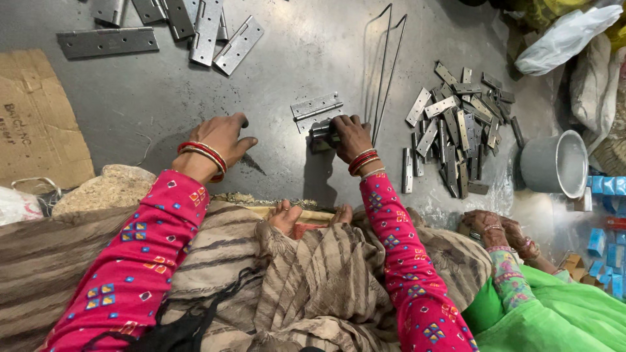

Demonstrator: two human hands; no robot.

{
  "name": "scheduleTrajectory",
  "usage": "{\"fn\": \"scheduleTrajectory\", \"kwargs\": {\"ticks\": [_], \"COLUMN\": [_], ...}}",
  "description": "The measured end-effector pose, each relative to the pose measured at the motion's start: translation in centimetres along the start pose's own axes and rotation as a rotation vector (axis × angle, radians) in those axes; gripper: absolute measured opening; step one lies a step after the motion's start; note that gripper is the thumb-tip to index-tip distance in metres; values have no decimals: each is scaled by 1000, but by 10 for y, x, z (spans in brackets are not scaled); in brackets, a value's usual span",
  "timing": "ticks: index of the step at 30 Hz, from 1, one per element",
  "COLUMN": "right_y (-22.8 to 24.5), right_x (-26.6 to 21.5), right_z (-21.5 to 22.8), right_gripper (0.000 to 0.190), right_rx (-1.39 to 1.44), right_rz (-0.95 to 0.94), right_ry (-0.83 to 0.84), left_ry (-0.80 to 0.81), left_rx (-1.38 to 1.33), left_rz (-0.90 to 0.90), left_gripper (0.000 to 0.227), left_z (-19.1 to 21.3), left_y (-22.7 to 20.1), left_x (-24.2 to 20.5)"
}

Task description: The person sits on the floor and assembles metal hinges by hand. They pick up two flat metal plates, align them, and insert a metal pin to connect them. The assembled hinges are placed in a pile nearby.

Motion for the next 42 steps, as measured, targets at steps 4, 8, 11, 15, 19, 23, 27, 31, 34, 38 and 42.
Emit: {"fn": "scheduleTrajectory", "kwargs": {"ticks": [4,8,11,15,19,23,27,31,34,38,42], "right_y": [-3,2,7,12,16,29,31,31,34,29,21], "right_x": [-12,-35,-44,-47,-47,-41,-23,11,36,58,54], "right_z": [6,6,1,-2,2,9,30,37,24,2,0], "right_gripper": [50,44,41,38,38,42,35,33,31,12,22], "right_rx": [144,237,326,346,357,350,434,323,147,72,267], "right_rz": [-91,-76,-51,-41,-38,28,89,47,18,-83,-99], "right_ry": [-26,-87,-102,-138,-90,-3,-88,-307,-347,-219,-269], "left_ry": [30,2,11,13,55,51,14,6,11,-22,-16], "left_rx": [-18,9,28,35,40,33,26,24,14,-12,-1], "left_rz": [18,-4,-9,-16,28,36,13,6,9,-1,12], "left_gripper": [46,46,45,46,48,48,47,46,46,46,45], "left_z": [2,1,0,0,-1,-3,-4,-2,-3,2,0], "left_y": [-1,-4,-6,-7,-7,-4,-1,1,1,5,2], "left_x": [0,-2,-1,-2,-1,2,2,2,1,1,5]}}
Point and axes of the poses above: each hand's wrist, its own x-axis towards the middle knuckle, its own z-axis out of the back of the hand, y = z × x, the point moved 5 cm from there along x, towards the middle knuckle, and after that the axes turned 1 degree about -x, right-handed, at the moved point
